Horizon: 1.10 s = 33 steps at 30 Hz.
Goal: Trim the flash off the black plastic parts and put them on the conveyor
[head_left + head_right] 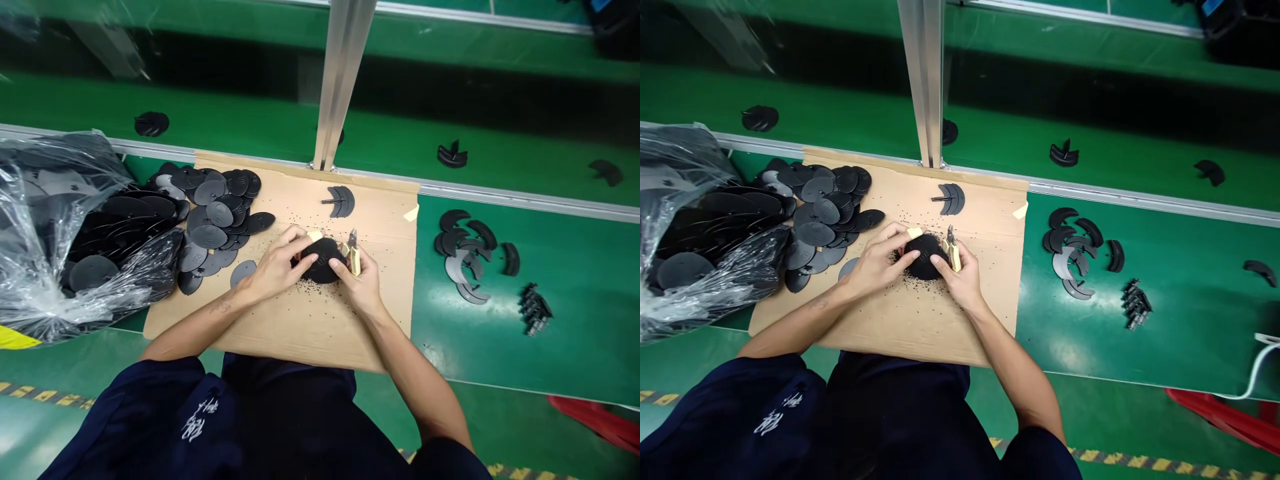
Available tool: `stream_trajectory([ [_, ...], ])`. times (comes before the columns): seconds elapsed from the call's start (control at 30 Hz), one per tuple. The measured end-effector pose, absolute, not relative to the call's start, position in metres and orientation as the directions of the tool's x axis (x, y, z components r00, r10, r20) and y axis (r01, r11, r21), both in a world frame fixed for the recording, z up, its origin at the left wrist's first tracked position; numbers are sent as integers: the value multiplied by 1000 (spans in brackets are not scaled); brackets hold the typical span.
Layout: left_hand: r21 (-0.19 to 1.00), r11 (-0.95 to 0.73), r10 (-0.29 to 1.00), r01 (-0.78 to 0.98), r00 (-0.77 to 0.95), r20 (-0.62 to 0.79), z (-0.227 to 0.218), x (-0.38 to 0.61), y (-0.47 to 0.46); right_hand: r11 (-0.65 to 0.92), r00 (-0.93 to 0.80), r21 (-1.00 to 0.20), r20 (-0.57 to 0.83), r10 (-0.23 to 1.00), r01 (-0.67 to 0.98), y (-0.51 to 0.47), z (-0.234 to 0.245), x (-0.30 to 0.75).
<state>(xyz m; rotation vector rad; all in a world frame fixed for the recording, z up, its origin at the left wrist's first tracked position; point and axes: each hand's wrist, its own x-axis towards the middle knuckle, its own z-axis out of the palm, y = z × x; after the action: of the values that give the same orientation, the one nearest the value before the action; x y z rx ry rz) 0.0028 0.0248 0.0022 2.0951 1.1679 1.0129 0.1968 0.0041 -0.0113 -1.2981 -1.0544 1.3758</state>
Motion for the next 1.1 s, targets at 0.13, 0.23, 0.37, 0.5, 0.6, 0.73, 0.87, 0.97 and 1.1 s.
stream_trajectory([
  [0.13,694,-516,857,502,314,409,7,5,19,-186,13,-981,-187,982,-48,3,-9,197],
  [0.23,733,-490,872,471,264,413,9,5,17,-193,10,-981,-194,981,-30,3,-9,198],
  [0.37,949,-238,959,206,206,196,5,0,26,-211,-36,-974,-208,977,-86,4,-13,199],
  [0.5,995,-88,985,55,156,79,2,-3,31,-213,5,-972,-215,977,-97,5,-17,199],
  [0.6,965,-155,982,213,140,127,2,0,24,-221,6,-970,-223,975,-98,4,-17,199],
  [0.73,874,-316,949,368,129,289,7,2,16,-215,7,-972,-217,976,-94,3,-16,198],
  [0.87,822,-400,916,404,157,369,12,2,16,-213,1,-971,-214,977,-107,2,-15,197],
  [0.97,821,-403,915,404,173,364,12,3,16,-205,5,-971,-207,978,-122,2,-13,196],
  [1.1,811,-416,909,412,186,373,12,4,14,-204,-1,-972,-205,979,-116,2,-11,196],
])
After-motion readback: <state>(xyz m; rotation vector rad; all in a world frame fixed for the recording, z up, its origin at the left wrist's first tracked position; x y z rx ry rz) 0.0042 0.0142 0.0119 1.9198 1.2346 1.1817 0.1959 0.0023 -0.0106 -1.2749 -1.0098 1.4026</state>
